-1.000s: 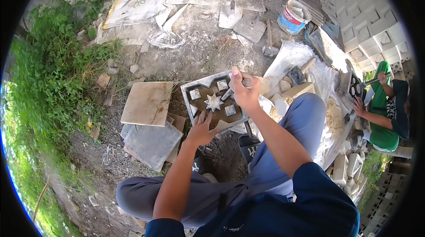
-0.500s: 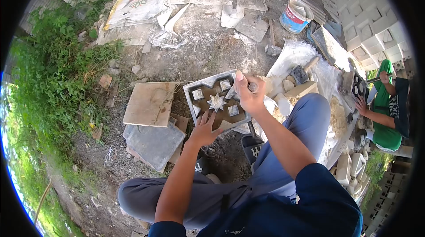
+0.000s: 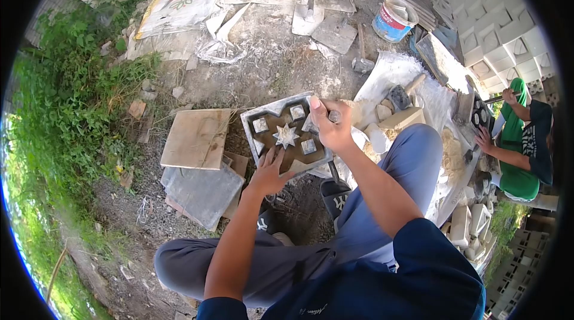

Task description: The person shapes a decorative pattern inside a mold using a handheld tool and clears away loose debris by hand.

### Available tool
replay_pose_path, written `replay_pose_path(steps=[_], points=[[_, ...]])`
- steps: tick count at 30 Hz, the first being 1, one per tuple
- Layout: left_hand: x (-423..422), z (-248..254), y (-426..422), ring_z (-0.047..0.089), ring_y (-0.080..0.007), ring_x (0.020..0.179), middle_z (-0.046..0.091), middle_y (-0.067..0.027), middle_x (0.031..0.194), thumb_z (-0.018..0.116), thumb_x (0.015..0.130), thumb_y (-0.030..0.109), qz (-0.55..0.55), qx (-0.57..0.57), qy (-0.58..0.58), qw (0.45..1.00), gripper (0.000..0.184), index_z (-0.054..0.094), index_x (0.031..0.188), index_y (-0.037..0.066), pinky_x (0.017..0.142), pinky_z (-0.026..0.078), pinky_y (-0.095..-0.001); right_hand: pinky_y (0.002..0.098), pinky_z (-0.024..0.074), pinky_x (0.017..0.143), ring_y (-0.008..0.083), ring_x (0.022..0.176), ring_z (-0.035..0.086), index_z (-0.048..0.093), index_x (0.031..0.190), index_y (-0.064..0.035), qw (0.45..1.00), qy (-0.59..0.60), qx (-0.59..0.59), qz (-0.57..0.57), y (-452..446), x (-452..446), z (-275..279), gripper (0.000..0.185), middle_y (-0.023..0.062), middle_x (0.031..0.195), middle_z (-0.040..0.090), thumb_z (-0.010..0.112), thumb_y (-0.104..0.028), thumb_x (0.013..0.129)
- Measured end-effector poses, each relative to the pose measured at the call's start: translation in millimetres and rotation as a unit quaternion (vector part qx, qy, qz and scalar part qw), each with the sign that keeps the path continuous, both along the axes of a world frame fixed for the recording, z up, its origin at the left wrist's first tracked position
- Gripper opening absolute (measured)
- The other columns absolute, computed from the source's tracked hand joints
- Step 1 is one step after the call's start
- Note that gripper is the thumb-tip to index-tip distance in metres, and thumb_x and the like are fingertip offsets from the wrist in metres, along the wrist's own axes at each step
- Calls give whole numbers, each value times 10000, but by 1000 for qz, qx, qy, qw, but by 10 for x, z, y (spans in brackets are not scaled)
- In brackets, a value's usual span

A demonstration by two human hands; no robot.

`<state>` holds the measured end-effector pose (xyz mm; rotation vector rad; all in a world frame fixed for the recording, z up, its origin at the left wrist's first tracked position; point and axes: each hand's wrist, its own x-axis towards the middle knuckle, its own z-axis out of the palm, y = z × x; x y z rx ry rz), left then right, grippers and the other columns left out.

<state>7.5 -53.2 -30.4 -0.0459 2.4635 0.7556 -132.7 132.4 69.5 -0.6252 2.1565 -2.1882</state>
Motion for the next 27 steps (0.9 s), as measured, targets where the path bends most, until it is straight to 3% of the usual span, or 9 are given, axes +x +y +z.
replay_pose_path(steps=[3, 5, 7, 11, 14, 17, 19, 24, 27], points=[[-28, 60, 50, 139, -476, 1510, 119, -211, 1666, 609, 936, 559, 1, -5, 9, 1000, 889, 215, 1612, 138, 1227, 205, -508, 326, 330, 532, 77, 607, 357, 551, 696, 40, 994, -72, 77, -6, -110, -121, -129, 486, 6, 571, 403, 605, -308, 1031], [-47, 71, 23, 144, -484, 1506, 127, -217, 1663, 610, 939, 552, 1, 2, -7, 1000, 884, 219, 1610, 130, 1222, 213, -514, 321, 320, 528, 70, 603, 362, 535, 681, 23, 994, -80, 63, -29, -126, -79, 150, 485, -10, 572, 407, 601, -302, 1034], [-30, 30, -22, 144, -485, 1506, 124, -217, 1663, 611, 938, 556, 2, -2, 0, 1000, 887, 219, 1610, 129, 1221, 214, -518, 317, 311, 523, 68, 603, 364, 530, 676, 11, 1000, -10, -11, -21, -52, 0, 161, 490, -24, 577, 394, 597, -312, 1039], [-25, 52, 48, 143, -484, 1507, 117, -219, 1664, 612, 936, 562, 5, 3, 17, 1000, 892, 224, 1608, 120, 1220, 214, -526, 321, 307, 513, 77, 593, 354, 548, 688, 20, 991, -120, 47, -32, -129, -209, -112, 472, -23, 576, 371, 595, -290, 1041], [-37, 94, 31, 208, -494, 1483, 155, -222, 1654, 597, 942, 551, -1, -6, 6, 1000, 869, 229, 1606, 128, 1216, 236, -511, 294, 306, 508, 59, 575, 364, 547, 681, 3, 998, -23, 53, -40, -77, -31, 234, 456, -38, 585, 418, 603, -278, 1036], [6, 15, 36, 194, -493, 1490, 148, -213, 1659, 607, 931, 559, 2, -12, 32, 999, 888, 225, 1608, 130, 1218, 231, -512, 272, 298, 492, 38, 556, 379, 549, 659, -14, 997, 68, 32, -12, -68, 62, 200, 467, -59, 583, 455, 599, -280, 1039], [-9, 27, 47, 187, -488, 1493, 149, -209, 1659, 605, 933, 555, 0, -10, 27, 1000, 886, 221, 1609, 128, 1221, 226, -510, 314, 319, 508, 78, 580, 352, 570, 700, 24, 996, -79, 24, -34, -166, -52, 45, 437, -18, 556, 409, 614, -264, 1026], [-34, 110, 21, 150, -471, 1509, 123, -209, 1665, 603, 944, 543, 1, -6, -4, 1000, 883, 204, 1612, 127, 1226, 210, -508, 300, 297, 504, 56, 582, 339, 506, 666, 14, 999, 2, -37, -23, -14, 35, 188, 481, -34, 565, 386, 609, -280, 1032], [-15, 104, 60, 121, -462, 1519, 104, -217, 1667, 611, 943, 541, 8, 3, -12, 1000, 895, 194, 1613, 118, 1227, 206, -508, 295, 300, 514, 53, 596, 336, 483, 657, 13, 998, -51, 30, -37, -173, -48, 36, 484, -38, 572, 382, 611, -266, 1031]])
